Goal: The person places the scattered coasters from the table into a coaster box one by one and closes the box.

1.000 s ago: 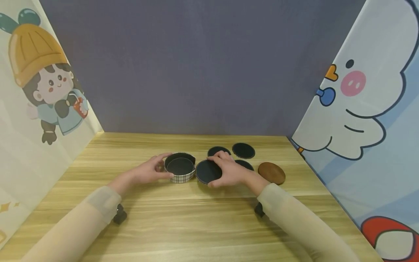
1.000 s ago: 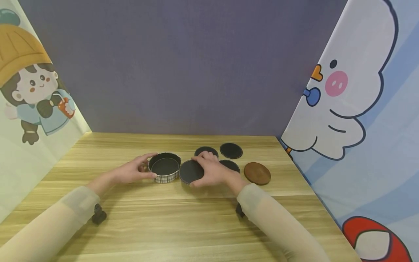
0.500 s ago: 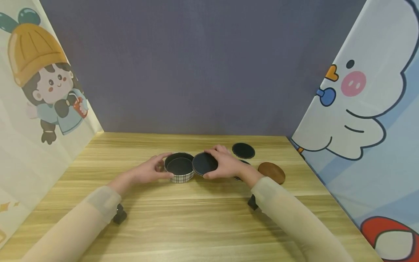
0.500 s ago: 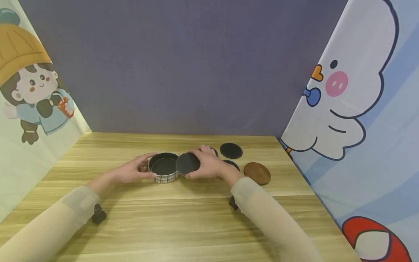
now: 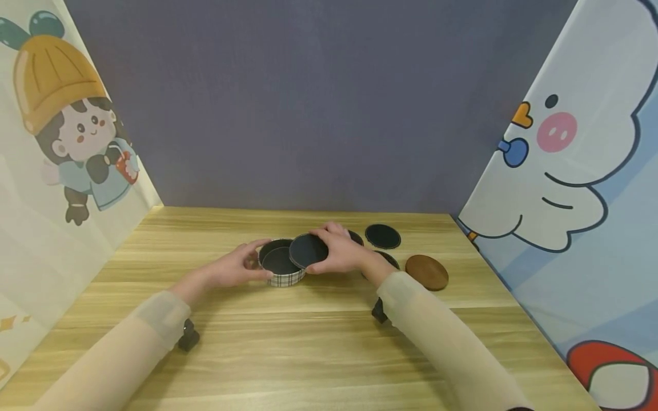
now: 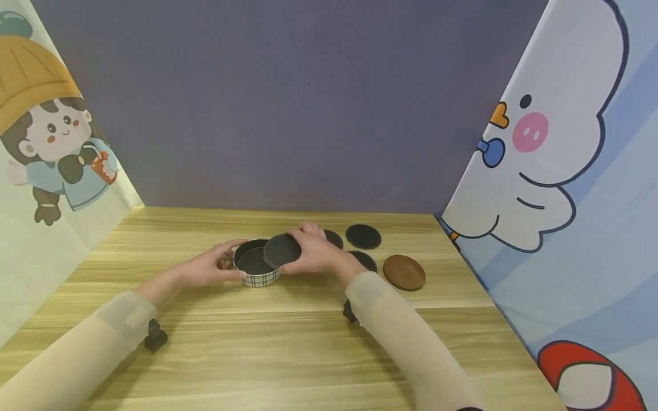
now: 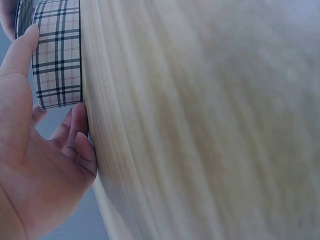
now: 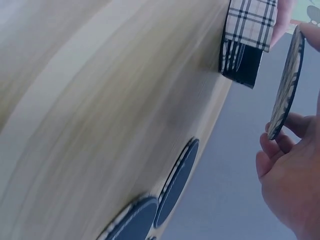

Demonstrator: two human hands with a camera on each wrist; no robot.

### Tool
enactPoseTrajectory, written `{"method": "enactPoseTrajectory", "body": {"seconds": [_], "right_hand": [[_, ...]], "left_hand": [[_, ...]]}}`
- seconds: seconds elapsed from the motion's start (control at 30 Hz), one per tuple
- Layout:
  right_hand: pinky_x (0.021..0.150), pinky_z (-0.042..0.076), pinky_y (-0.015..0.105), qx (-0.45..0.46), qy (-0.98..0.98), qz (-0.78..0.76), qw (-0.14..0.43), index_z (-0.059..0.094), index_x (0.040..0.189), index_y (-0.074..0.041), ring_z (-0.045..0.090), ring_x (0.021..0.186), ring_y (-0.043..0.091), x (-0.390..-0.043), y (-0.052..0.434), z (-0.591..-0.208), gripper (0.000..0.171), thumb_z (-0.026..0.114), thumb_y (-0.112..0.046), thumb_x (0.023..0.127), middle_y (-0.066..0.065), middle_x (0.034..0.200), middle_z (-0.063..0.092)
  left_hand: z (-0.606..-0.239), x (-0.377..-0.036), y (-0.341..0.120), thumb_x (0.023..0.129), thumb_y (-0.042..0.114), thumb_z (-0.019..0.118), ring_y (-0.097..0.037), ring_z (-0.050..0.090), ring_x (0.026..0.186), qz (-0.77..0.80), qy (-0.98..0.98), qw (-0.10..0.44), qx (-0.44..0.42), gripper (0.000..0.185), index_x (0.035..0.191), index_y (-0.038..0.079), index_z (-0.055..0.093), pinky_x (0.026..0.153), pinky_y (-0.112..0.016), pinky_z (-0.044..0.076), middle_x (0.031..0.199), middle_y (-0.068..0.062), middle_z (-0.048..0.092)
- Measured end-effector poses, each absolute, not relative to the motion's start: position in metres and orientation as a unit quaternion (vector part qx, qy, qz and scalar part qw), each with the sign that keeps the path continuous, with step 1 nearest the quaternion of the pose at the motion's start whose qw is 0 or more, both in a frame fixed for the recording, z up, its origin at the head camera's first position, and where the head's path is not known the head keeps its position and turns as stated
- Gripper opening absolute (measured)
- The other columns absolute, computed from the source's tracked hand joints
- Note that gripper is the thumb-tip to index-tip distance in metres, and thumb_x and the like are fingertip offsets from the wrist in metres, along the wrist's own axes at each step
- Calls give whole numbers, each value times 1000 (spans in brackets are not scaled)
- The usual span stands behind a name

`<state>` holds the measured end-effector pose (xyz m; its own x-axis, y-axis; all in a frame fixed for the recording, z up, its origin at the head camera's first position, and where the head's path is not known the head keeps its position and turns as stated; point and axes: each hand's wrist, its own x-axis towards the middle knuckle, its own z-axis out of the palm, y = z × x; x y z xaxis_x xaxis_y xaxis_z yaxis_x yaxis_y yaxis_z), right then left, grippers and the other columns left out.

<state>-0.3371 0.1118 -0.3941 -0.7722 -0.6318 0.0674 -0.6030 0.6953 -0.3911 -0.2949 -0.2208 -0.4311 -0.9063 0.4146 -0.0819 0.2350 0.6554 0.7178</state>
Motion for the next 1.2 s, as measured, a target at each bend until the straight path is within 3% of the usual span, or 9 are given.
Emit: {"method": "enactPoseTrajectory", "body": {"seconds": [0.37,0.8,1.2], "right_hand": [[117,40,55,-335,919,-204,47,42,170,-16,40,141,32,-339,83,-394,105,84,-59,84,11,153,45],[117,36,53,-357,906,-218,58,43,169,-12,39,143,31,-345,63,-403,104,87,-54,84,12,156,44],[116,40,57,-354,905,-225,69,46,168,-22,41,142,30,-347,55,-408,99,86,-57,85,9,159,44]], "left_hand": [[-429,-293,-221,97,50,83,-36,62,123,372,903,123,177,102,175,20,24,97,-45,59,143,-25,49],[-431,-295,-222,98,52,82,-35,62,122,376,900,129,180,102,176,21,24,91,-40,60,144,-25,47],[-429,-294,-222,99,48,82,-40,62,127,389,893,138,178,99,175,23,25,87,-37,62,149,-28,44]]}}
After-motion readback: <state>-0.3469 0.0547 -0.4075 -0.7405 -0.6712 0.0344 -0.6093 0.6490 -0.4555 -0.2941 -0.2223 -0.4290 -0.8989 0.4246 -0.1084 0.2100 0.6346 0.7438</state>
